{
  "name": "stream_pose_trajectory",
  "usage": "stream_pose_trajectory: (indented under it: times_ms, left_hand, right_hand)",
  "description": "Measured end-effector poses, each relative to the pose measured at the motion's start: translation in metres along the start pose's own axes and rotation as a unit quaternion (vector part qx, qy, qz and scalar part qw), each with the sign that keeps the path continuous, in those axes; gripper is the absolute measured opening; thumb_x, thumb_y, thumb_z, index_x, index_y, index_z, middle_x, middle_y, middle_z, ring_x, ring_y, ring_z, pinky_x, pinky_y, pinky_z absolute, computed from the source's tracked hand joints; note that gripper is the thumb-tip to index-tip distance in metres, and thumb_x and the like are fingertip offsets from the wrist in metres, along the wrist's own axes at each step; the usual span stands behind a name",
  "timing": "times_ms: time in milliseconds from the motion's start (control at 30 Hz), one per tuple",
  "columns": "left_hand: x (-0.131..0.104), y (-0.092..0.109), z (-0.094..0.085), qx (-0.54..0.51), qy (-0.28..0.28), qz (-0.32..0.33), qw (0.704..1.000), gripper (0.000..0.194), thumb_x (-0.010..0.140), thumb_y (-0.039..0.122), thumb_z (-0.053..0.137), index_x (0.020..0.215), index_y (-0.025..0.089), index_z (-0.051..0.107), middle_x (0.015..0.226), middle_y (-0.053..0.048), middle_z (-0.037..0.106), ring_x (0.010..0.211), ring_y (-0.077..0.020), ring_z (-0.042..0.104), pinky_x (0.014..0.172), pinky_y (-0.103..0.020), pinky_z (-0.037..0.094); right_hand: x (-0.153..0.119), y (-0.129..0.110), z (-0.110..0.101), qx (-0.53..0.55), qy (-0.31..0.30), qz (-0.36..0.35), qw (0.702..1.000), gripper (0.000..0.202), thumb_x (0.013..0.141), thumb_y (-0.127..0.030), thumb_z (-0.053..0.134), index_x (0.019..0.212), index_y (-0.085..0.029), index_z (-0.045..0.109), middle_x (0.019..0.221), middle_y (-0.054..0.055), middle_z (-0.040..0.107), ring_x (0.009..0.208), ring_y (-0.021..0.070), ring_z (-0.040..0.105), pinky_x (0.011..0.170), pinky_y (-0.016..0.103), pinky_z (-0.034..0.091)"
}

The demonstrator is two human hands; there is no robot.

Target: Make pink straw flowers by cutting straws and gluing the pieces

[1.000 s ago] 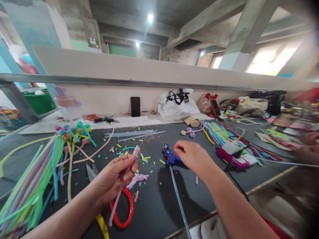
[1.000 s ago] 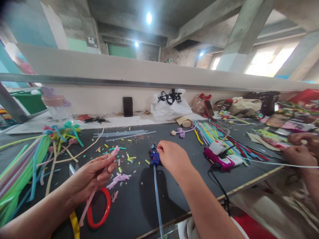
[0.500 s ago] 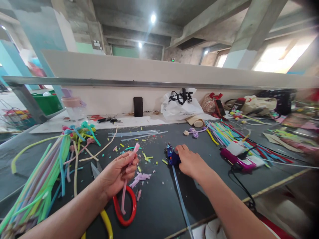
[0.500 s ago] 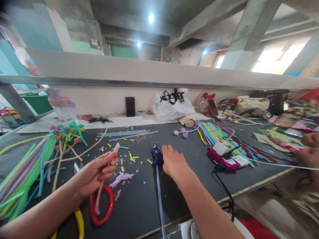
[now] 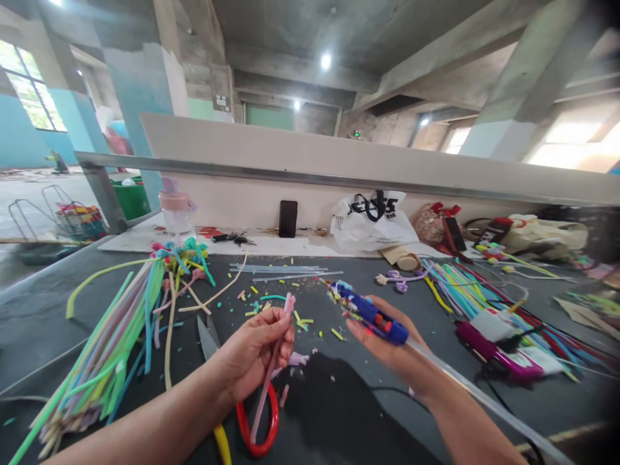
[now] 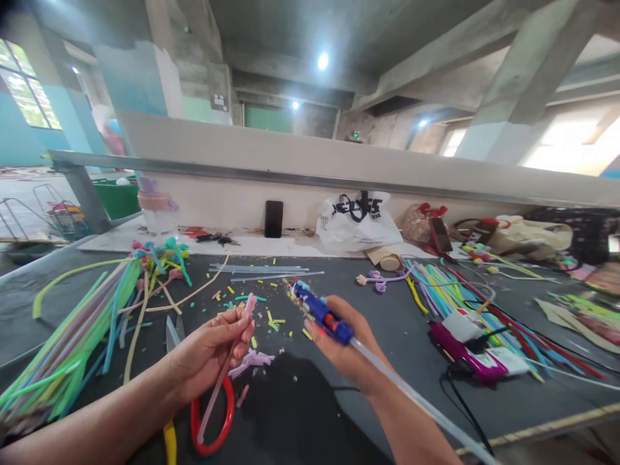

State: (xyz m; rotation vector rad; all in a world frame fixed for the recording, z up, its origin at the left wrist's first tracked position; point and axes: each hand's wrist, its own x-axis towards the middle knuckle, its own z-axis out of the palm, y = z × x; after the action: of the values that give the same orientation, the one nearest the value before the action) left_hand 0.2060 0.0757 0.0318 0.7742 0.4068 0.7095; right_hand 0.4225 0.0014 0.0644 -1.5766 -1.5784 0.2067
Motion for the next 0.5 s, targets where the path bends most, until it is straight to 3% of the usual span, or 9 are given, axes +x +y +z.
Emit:
stream_pose_trajectory:
  times_ms: [100,300,500]
  left_hand:
    - [0.000,-0.001,-0.001,0.004,-0.014,0.009,1.000,0.010,0.081,0.021,0.056,0.078,0.015,0.048,0.064,0.001,0.053,0.047,-0.0045,0.049,0.045,-0.016,0.040]
    - [0.001,-0.002,-0.001,0.016,-0.034,0.030,0.999,0.010,0.082,0.021,0.054,0.078,0.015,0.047,0.064,0.001,0.055,0.047,-0.0059,0.052,0.046,-0.016,0.041]
    - [0.002,-0.001,-0.001,0.019,-0.037,0.032,0.999,0.010,0.082,0.022,0.054,0.078,0.015,0.048,0.063,0.001,0.055,0.048,-0.0063,0.053,0.046,-0.017,0.042]
  right_hand:
    - [-0.011,-0.019,0.005,0.023,-0.078,-0.053,0.995,0.013,0.075,-0.028,0.057,0.083,-0.018,0.057,0.068,0.001,0.060,0.057,0.0134,0.055,0.052,0.022,0.043]
    - [-0.014,-0.028,0.010,-0.006,-0.128,-0.162,0.978,0.004,0.075,-0.021,0.055,0.072,-0.019,0.053,0.067,0.002,0.057,0.058,0.0116,0.052,0.056,0.021,0.042]
    - [-0.013,-0.023,0.012,-0.073,-0.120,-0.179,0.974,0.020,0.078,-0.027,0.052,0.062,-0.020,0.042,0.056,-0.002,0.045,0.050,0.0095,0.042,0.049,0.021,0.036]
